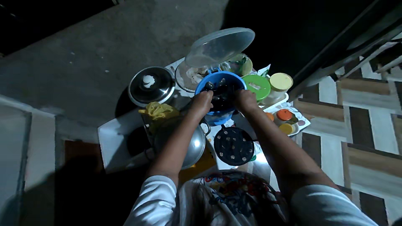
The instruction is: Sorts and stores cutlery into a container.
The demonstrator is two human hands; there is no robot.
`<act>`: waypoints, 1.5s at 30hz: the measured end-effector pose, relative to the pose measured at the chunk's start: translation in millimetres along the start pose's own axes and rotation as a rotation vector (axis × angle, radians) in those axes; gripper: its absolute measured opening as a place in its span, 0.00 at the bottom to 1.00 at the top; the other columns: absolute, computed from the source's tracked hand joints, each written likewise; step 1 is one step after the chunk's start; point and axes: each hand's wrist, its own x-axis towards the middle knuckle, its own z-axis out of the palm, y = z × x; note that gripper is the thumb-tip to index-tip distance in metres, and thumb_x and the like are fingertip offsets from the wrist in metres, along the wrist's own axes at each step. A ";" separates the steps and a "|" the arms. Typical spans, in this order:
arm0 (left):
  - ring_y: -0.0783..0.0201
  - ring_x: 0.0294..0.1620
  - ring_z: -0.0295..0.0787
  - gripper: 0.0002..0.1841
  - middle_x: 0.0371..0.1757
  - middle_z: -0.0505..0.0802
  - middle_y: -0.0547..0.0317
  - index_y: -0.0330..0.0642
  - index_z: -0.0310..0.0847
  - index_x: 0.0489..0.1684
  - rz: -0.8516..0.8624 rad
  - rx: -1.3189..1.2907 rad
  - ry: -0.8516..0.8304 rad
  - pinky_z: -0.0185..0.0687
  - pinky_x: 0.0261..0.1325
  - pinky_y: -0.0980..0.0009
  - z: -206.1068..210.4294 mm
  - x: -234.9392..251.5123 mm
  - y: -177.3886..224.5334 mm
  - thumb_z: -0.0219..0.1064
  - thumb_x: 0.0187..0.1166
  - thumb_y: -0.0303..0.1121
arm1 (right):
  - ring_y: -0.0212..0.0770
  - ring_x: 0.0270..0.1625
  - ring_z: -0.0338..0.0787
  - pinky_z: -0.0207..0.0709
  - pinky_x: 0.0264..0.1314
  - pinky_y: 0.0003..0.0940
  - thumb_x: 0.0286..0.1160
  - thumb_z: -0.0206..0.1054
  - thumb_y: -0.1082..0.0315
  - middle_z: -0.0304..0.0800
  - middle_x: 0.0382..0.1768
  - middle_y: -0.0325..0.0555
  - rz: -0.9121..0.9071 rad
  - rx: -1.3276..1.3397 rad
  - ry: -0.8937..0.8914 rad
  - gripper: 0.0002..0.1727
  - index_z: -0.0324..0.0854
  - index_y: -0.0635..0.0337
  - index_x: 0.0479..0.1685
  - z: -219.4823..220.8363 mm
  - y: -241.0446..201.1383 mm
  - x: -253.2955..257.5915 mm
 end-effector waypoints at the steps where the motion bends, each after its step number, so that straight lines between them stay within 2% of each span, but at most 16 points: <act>1: 0.39 0.66 0.85 0.23 0.63 0.88 0.36 0.33 0.79 0.67 -0.009 -0.043 0.015 0.78 0.69 0.42 -3.9 -2.9 -1.1 0.75 0.75 0.30 | 0.72 0.67 0.85 0.66 0.70 0.76 0.84 0.65 0.56 0.90 0.57 0.70 0.004 -0.034 -0.013 0.20 0.89 0.67 0.54 -1.6 -0.9 2.1; 5: 0.42 0.64 0.87 0.24 0.62 0.89 0.37 0.32 0.80 0.65 -0.003 -0.169 0.145 0.79 0.70 0.45 -19.6 -17.0 -8.3 0.78 0.74 0.35 | 0.73 0.72 0.80 0.63 0.71 0.79 0.84 0.65 0.59 0.87 0.61 0.72 0.031 -0.137 -0.079 0.19 0.88 0.69 0.56 -8.6 -3.9 5.6; 9: 0.45 0.57 0.89 0.20 0.58 0.90 0.37 0.30 0.83 0.63 0.043 -0.279 0.411 0.82 0.65 0.50 -40.0 -31.9 -11.5 0.73 0.78 0.34 | 0.76 0.67 0.83 0.71 0.63 0.80 0.82 0.63 0.66 0.87 0.58 0.73 0.029 -0.055 -0.084 0.15 0.87 0.69 0.54 -31.1 -2.4 -1.7; 12: 0.52 0.49 0.88 0.19 0.59 0.89 0.38 0.30 0.82 0.65 0.030 -0.381 0.657 0.82 0.56 0.59 -57.6 -32.7 -15.0 0.68 0.80 0.32 | 0.74 0.67 0.84 0.73 0.68 0.74 0.85 0.58 0.69 0.85 0.62 0.73 -0.130 0.159 0.225 0.18 0.83 0.68 0.65 -64.0 -12.5 -14.7; 15: 0.62 0.45 0.86 0.26 0.72 0.83 0.38 0.33 0.74 0.77 0.023 -0.467 0.831 0.80 0.45 0.70 -75.3 -25.2 -17.9 0.69 0.79 0.31 | 0.71 0.80 0.72 0.64 0.76 0.72 0.82 0.62 0.65 0.73 0.78 0.70 -0.316 0.297 0.536 0.28 0.72 0.67 0.79 -88.6 -26.3 -6.1; 16: 0.61 0.49 0.85 0.30 0.77 0.79 0.37 0.32 0.68 0.82 0.038 -0.491 0.854 0.80 0.47 0.71 -78.7 -20.5 -19.4 0.69 0.78 0.29 | 0.70 0.84 0.67 0.61 0.77 0.72 0.80 0.64 0.63 0.66 0.83 0.69 -0.347 0.310 0.584 0.32 0.67 0.64 0.84 -93.1 -31.3 -0.8; 19: 0.53 0.78 0.77 0.38 0.85 0.72 0.38 0.35 0.57 0.90 0.085 -0.491 0.775 0.75 0.76 0.63 -78.4 -9.6 -25.7 0.69 0.77 0.26 | 0.69 0.91 0.54 0.55 0.79 0.76 0.83 0.65 0.54 0.50 0.92 0.64 -0.380 0.270 0.561 0.41 0.54 0.56 0.94 -90.2 -31.4 14.4; 21: 0.52 0.84 0.72 0.37 0.86 0.72 0.41 0.37 0.57 0.91 0.129 -0.413 0.667 0.70 0.82 0.58 -71.7 -11.9 -30.5 0.67 0.79 0.26 | 0.69 0.90 0.58 0.59 0.77 0.76 0.85 0.64 0.54 0.53 0.92 0.63 -0.420 0.264 0.566 0.40 0.55 0.56 0.93 -77.6 -21.2 17.3; 25: 0.50 0.64 0.88 0.24 0.77 0.82 0.42 0.38 0.76 0.79 0.165 -0.261 0.526 0.84 0.62 0.56 -58.2 -49.6 -28.1 0.65 0.82 0.28 | 0.68 0.81 0.72 0.71 0.79 0.60 0.86 0.61 0.60 0.66 0.80 0.75 -0.500 0.358 0.646 0.27 0.71 0.72 0.76 -42.4 9.1 -7.0; 30: 0.45 0.60 0.90 0.18 0.66 0.89 0.38 0.34 0.83 0.69 0.197 -0.181 0.379 0.84 0.65 0.51 -31.7 -82.2 -33.1 0.66 0.81 0.26 | 0.72 0.77 0.74 0.73 0.77 0.56 0.79 0.68 0.69 0.70 0.73 0.83 -0.582 0.383 0.699 0.22 0.75 0.78 0.63 18.9 54.7 -23.8; 32: 0.46 0.59 0.91 0.19 0.66 0.88 0.38 0.34 0.83 0.69 0.168 -0.216 0.374 0.84 0.64 0.52 -26.3 -87.7 -36.4 0.68 0.81 0.27 | 0.72 0.79 0.72 0.71 0.80 0.59 0.77 0.70 0.69 0.68 0.75 0.81 -0.549 0.375 0.678 0.22 0.74 0.79 0.63 37.8 63.6 -26.2; 33: 0.49 0.53 0.91 0.19 0.65 0.89 0.39 0.34 0.83 0.69 0.142 -0.250 0.395 0.85 0.58 0.55 -24.5 -89.6 -37.0 0.69 0.80 0.27 | 0.72 0.81 0.71 0.69 0.81 0.59 0.78 0.69 0.69 0.67 0.77 0.80 -0.519 0.368 0.658 0.23 0.74 0.78 0.65 45.6 65.4 -28.2; 35: 0.61 0.39 0.86 0.20 0.62 0.91 0.44 0.36 0.83 0.69 0.096 -0.382 0.450 0.81 0.43 0.65 -21.7 -92.4 -37.1 0.70 0.79 0.29 | 0.74 0.81 0.70 0.69 0.80 0.63 0.77 0.69 0.68 0.65 0.79 0.79 -0.496 0.365 0.651 0.24 0.74 0.76 0.67 61.6 69.3 -28.8; 38: 0.77 0.34 0.83 0.21 0.62 0.91 0.50 0.36 0.81 0.69 0.112 -0.664 0.515 0.77 0.36 0.80 -20.2 -99.4 -31.5 0.71 0.76 0.27 | 0.78 0.80 0.70 0.65 0.77 0.73 0.75 0.70 0.67 0.68 0.77 0.79 -0.514 0.343 0.666 0.24 0.77 0.72 0.68 78.7 78.4 -27.3; 42: 0.77 0.29 0.81 0.23 0.65 0.91 0.57 0.41 0.79 0.72 0.139 -0.776 0.480 0.75 0.29 0.81 -22.2 -113.2 -20.4 0.70 0.76 0.26 | 0.76 0.84 0.66 0.60 0.76 0.79 0.76 0.69 0.68 0.75 0.78 0.70 -0.410 0.272 0.596 0.19 0.83 0.68 0.63 83.6 84.8 -36.0; 45: 0.78 0.29 0.81 0.22 0.64 0.90 0.56 0.39 0.79 0.71 0.137 -0.827 0.460 0.78 0.32 0.81 -17.5 -114.8 -15.1 0.71 0.76 0.26 | 0.79 0.84 0.63 0.57 0.79 0.78 0.79 0.67 0.63 0.71 0.78 0.74 -0.364 0.342 0.616 0.22 0.82 0.71 0.64 55.0 61.4 -50.5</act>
